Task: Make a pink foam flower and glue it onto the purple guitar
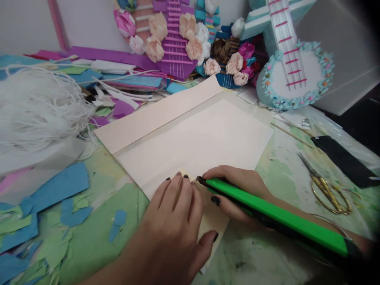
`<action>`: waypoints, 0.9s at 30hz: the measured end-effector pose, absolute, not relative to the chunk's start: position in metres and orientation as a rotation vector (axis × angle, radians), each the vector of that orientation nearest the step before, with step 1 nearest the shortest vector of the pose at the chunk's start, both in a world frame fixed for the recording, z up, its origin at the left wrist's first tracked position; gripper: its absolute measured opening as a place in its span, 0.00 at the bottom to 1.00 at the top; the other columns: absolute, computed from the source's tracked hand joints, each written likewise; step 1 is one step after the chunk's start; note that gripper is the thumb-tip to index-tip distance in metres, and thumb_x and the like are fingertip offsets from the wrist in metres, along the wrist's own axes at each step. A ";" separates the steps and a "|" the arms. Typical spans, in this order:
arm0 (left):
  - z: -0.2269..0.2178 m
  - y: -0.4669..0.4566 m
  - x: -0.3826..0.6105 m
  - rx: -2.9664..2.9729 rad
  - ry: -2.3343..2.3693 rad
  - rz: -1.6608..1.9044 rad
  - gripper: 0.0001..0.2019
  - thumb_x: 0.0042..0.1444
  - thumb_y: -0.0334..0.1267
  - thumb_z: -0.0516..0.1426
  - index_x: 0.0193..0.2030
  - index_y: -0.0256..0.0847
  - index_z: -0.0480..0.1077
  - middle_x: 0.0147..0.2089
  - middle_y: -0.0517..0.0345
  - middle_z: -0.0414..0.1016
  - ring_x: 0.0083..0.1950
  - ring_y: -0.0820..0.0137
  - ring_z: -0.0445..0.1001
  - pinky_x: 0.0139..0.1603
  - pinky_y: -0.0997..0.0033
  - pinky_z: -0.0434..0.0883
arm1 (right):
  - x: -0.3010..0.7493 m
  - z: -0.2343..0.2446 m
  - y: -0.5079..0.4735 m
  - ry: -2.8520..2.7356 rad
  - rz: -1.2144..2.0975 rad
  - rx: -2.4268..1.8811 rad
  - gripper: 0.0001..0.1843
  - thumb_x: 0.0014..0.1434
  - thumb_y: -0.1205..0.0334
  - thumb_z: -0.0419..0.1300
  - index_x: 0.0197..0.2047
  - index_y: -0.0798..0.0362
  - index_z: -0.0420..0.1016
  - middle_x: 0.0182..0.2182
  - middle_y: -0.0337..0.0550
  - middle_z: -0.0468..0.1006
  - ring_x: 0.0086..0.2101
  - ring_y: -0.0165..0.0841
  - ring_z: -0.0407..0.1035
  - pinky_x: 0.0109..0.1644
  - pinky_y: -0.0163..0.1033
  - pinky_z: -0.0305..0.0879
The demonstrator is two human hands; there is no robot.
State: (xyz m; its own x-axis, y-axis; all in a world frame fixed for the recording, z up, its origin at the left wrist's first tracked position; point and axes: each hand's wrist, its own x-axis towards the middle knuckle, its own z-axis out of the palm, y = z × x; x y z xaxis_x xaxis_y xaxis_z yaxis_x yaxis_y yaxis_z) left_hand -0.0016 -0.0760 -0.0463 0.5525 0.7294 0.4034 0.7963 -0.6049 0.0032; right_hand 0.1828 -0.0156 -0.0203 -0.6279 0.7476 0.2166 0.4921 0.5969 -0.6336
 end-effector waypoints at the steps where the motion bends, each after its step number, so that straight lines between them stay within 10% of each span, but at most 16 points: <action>1: -0.046 -0.076 -0.002 -2.608 -1.292 -0.546 0.27 0.57 0.48 0.49 0.52 0.25 0.68 0.52 0.35 0.70 0.57 0.48 0.66 0.53 0.49 0.67 | 0.184 -0.022 -0.016 -2.348 0.728 -0.985 0.17 0.50 0.65 0.54 0.45 0.53 0.69 0.37 0.43 0.78 0.36 0.30 0.72 0.38 0.34 0.67; 27: -0.046 -0.073 -0.001 -2.580 -1.256 -0.576 0.27 0.55 0.48 0.51 0.50 0.24 0.69 0.50 0.35 0.72 0.54 0.47 0.68 0.51 0.48 0.69 | 0.183 -0.029 -0.023 -2.277 0.591 -1.054 0.16 0.47 0.71 0.52 0.41 0.52 0.69 0.33 0.38 0.78 0.32 0.29 0.73 0.36 0.33 0.66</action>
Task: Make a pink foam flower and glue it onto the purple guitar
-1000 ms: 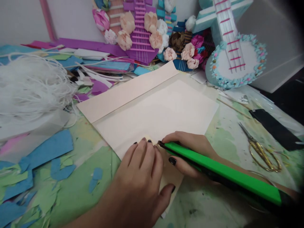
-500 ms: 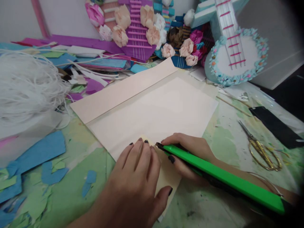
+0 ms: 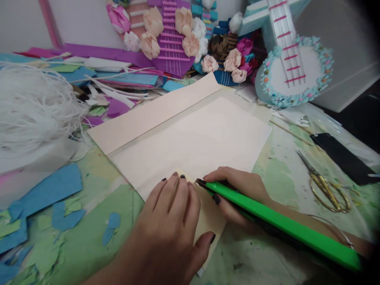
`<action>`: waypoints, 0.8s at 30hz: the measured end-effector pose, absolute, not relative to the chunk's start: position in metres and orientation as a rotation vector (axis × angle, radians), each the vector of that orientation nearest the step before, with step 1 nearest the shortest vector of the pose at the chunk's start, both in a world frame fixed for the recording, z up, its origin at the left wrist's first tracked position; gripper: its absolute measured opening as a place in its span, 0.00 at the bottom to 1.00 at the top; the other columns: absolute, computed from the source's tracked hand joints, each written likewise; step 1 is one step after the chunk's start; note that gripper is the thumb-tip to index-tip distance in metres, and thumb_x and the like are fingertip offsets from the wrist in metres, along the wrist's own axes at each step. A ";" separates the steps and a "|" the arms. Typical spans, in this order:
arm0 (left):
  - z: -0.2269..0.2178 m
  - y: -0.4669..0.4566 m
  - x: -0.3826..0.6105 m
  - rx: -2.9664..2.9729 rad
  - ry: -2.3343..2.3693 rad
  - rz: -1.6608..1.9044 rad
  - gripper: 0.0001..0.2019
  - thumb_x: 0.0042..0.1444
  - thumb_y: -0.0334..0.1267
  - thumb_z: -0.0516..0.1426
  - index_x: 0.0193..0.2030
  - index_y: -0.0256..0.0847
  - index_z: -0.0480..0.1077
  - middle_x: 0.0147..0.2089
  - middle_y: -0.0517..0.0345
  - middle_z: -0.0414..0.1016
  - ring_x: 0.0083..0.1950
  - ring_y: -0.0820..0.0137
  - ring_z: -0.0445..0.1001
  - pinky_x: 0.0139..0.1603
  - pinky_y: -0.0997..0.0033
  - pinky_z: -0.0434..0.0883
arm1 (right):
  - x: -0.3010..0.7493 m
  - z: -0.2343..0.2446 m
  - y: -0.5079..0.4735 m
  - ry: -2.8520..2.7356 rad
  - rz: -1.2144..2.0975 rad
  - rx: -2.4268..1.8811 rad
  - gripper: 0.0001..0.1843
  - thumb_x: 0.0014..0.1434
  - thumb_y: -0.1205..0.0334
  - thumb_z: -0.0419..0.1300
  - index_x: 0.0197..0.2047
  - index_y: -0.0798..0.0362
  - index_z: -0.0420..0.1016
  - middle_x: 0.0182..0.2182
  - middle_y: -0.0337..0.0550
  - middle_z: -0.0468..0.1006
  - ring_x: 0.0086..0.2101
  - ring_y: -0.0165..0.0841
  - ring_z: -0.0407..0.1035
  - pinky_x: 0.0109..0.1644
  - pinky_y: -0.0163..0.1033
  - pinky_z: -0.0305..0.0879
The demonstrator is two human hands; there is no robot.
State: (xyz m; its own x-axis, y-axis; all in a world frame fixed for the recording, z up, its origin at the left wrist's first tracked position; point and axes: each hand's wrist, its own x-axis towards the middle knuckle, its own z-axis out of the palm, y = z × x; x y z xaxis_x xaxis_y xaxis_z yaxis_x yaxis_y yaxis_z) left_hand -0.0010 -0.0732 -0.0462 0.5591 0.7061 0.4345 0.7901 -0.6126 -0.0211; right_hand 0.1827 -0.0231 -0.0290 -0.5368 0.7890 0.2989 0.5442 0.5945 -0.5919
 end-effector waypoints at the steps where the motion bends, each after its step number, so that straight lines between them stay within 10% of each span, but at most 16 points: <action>1: -0.046 -0.073 -0.001 -2.577 -1.258 -0.579 0.27 0.55 0.48 0.51 0.50 0.24 0.69 0.50 0.35 0.72 0.54 0.47 0.68 0.51 0.49 0.69 | 0.183 -0.029 -0.023 -2.267 0.582 -1.064 0.16 0.46 0.70 0.52 0.40 0.52 0.69 0.32 0.38 0.78 0.31 0.29 0.73 0.35 0.33 0.66; 24: -0.048 -0.074 -0.002 -2.568 -1.256 -0.585 0.27 0.55 0.49 0.51 0.50 0.25 0.69 0.51 0.36 0.72 0.54 0.48 0.69 0.52 0.49 0.69 | 0.183 -0.029 -0.022 -2.281 0.580 -1.068 0.16 0.48 0.69 0.52 0.42 0.51 0.69 0.34 0.37 0.79 0.32 0.27 0.73 0.37 0.32 0.67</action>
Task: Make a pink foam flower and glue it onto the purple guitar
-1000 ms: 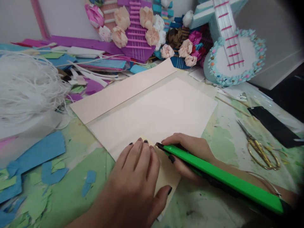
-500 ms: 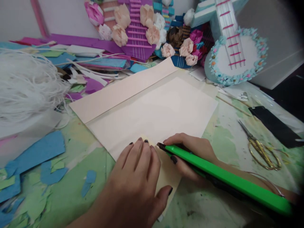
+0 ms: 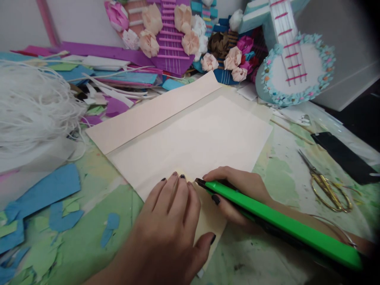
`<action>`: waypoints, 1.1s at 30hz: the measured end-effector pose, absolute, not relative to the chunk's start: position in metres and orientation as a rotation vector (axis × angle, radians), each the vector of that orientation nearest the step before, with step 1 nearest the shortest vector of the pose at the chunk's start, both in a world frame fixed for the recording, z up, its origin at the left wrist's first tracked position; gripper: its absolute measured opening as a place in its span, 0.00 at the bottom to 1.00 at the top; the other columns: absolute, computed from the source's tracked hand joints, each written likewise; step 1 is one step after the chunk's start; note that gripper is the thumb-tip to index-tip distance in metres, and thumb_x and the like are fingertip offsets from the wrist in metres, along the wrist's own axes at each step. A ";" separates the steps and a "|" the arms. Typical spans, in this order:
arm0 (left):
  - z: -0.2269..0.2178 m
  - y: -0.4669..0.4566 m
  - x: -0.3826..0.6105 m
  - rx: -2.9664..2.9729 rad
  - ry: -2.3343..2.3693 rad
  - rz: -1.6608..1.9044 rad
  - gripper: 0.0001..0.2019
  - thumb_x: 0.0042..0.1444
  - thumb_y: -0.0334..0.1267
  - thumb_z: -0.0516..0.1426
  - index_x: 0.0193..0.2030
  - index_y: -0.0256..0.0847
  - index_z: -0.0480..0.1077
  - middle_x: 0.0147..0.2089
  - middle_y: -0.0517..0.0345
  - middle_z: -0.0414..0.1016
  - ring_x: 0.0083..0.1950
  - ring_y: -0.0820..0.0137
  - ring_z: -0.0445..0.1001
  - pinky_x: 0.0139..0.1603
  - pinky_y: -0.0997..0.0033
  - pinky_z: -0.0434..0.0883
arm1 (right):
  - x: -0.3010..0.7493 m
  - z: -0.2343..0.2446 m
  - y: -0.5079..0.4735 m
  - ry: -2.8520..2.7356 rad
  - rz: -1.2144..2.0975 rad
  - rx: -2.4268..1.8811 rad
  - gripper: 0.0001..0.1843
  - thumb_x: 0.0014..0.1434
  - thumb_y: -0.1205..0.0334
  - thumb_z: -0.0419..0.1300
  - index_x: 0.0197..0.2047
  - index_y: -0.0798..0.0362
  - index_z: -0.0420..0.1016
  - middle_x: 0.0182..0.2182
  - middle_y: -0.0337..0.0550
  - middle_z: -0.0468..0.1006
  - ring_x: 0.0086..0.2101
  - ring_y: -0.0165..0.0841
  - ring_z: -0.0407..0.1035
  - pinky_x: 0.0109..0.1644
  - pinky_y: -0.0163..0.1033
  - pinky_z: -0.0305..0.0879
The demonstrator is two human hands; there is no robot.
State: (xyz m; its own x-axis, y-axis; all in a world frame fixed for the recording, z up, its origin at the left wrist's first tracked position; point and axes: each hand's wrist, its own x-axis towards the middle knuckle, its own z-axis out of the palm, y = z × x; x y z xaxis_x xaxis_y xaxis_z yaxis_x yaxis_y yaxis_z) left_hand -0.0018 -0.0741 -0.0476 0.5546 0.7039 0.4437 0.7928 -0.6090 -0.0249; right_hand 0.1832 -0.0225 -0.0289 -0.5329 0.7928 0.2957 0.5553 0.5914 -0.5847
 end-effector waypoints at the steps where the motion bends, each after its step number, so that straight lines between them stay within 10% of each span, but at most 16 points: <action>1: -0.048 -0.074 -0.002 -2.568 -1.256 -0.582 0.27 0.55 0.49 0.51 0.50 0.25 0.69 0.51 0.36 0.72 0.54 0.48 0.69 0.51 0.49 0.69 | 0.183 -0.029 -0.022 -2.278 0.578 -1.071 0.16 0.48 0.70 0.52 0.42 0.51 0.70 0.34 0.37 0.79 0.32 0.27 0.73 0.37 0.32 0.67; 33: -0.047 -0.074 -0.002 -2.575 -1.251 -0.549 0.27 0.55 0.49 0.50 0.51 0.25 0.68 0.51 0.35 0.71 0.55 0.49 0.68 0.52 0.50 0.68 | 0.184 -0.027 -0.021 -2.287 0.642 -1.061 0.17 0.46 0.71 0.51 0.41 0.52 0.71 0.33 0.38 0.78 0.32 0.27 0.72 0.37 0.32 0.67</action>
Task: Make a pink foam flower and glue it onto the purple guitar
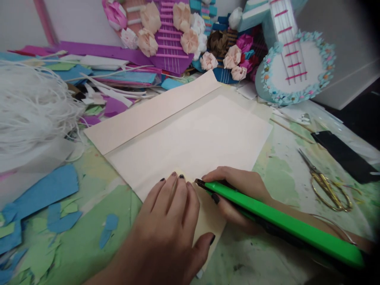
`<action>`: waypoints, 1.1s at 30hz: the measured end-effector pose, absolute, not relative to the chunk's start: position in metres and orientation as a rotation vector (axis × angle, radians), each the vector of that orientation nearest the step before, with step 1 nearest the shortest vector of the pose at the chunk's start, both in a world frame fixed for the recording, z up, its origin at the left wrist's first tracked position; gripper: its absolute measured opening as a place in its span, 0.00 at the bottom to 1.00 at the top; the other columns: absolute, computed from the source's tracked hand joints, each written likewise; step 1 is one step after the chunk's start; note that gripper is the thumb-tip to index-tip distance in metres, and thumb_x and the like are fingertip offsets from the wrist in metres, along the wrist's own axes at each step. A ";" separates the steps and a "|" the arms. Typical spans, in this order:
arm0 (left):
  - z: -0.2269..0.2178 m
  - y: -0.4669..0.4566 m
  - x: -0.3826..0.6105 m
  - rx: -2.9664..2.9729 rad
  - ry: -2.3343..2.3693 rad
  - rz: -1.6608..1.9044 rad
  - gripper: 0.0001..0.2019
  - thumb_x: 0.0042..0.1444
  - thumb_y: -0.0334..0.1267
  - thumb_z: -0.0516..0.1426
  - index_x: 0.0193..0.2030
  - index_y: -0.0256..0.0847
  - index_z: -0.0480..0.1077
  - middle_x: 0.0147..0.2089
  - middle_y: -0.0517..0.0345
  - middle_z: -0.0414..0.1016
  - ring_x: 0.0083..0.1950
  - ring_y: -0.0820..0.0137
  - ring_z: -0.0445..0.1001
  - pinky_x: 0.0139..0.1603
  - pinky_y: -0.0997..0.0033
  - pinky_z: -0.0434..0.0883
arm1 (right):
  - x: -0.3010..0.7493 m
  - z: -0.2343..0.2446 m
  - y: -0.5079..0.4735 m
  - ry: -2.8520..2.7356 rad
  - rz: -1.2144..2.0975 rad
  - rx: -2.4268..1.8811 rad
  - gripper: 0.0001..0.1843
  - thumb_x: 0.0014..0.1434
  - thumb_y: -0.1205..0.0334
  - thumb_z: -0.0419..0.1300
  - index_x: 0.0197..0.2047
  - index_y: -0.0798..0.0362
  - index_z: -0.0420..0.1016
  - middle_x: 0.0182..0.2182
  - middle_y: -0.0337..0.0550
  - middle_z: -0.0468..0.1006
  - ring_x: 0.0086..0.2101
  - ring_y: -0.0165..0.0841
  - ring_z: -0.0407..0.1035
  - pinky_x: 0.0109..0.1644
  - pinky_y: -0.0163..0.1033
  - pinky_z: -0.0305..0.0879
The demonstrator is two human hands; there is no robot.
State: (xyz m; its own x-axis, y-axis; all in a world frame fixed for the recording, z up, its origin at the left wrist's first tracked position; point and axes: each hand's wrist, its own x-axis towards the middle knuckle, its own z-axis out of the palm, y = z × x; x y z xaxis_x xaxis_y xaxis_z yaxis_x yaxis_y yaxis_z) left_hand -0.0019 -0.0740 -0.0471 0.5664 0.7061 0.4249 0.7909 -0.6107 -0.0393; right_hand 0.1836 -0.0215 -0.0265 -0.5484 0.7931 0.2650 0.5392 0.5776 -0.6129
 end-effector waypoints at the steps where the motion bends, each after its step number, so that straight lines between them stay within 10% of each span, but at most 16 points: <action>1: -0.047 -0.074 -0.002 -2.573 -1.250 -0.552 0.27 0.55 0.49 0.50 0.50 0.24 0.69 0.51 0.35 0.72 0.55 0.49 0.68 0.52 0.50 0.68 | 0.184 -0.026 -0.022 -2.287 0.644 -1.058 0.18 0.46 0.72 0.51 0.41 0.52 0.70 0.33 0.38 0.78 0.32 0.28 0.72 0.36 0.32 0.67; 33: -0.048 -0.074 -0.001 -2.590 -1.267 -0.585 0.26 0.55 0.48 0.51 0.51 0.25 0.68 0.51 0.36 0.71 0.56 0.49 0.67 0.53 0.50 0.67 | 0.189 -0.031 -0.025 -2.287 0.596 -1.013 0.18 0.45 0.72 0.52 0.41 0.51 0.70 0.31 0.37 0.76 0.30 0.28 0.71 0.35 0.32 0.66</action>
State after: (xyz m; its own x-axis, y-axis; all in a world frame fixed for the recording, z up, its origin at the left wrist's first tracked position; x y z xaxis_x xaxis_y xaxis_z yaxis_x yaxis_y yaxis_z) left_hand -0.0013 -0.0743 -0.0476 0.5547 0.7114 0.4316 0.7900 -0.6130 -0.0049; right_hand 0.1892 -0.0250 -0.0307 -0.5559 0.7704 0.3121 0.5202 0.6153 -0.5923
